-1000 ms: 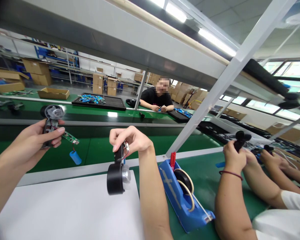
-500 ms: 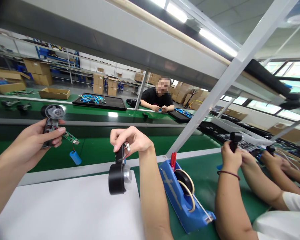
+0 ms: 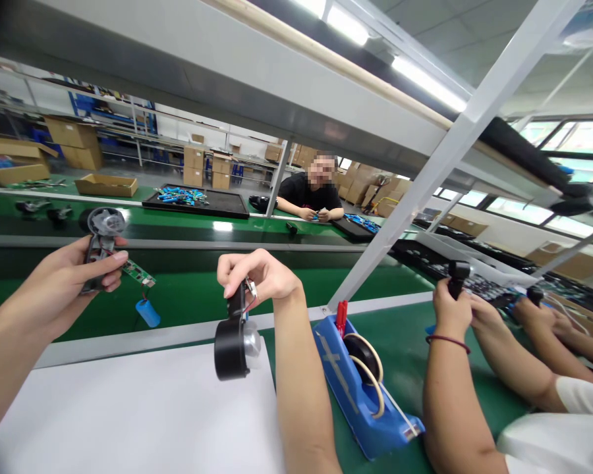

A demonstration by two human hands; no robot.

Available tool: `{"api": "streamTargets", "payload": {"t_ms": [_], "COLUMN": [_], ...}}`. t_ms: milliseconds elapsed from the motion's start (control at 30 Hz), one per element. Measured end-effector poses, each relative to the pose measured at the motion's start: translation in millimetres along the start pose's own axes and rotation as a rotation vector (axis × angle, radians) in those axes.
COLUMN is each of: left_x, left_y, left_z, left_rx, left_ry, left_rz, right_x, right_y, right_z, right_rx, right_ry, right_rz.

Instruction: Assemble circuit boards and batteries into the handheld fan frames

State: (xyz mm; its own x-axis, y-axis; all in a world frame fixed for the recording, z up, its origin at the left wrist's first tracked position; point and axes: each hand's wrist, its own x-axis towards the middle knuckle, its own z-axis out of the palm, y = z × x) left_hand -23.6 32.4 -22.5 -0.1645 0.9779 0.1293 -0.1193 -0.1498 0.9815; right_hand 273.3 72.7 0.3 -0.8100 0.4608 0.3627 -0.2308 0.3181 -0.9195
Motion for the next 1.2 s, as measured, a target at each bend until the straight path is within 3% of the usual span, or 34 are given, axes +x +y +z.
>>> {"api": "streamTargets", "payload": {"t_ms": [333,667,867,1200], "left_x": [-2.3,-1.6,-1.4,-1.1], "left_y": [2.4,2.7,2.4,-0.6], "left_z": [1.2,1.5,2.5,0.6], "left_rx": [-0.004,-0.007,-0.009,0.038], "left_ry": [-0.018,-0.005,0.007,-0.004], "left_rz": [0.026,0.007,-0.005,-0.031], "right_x": [0.9,3.5,1.9,8.6], "right_y": [0.3,10.6,14.0,30.9], "right_z": [-0.1,-4.4,-5.2,-10.8], "right_rx": [-0.016,0.102,0.137,0.241], "right_ry": [0.048,-0.050,-0.047,0.148], "right_rz": [0.011,-0.182,-0.165,-0.228]}}
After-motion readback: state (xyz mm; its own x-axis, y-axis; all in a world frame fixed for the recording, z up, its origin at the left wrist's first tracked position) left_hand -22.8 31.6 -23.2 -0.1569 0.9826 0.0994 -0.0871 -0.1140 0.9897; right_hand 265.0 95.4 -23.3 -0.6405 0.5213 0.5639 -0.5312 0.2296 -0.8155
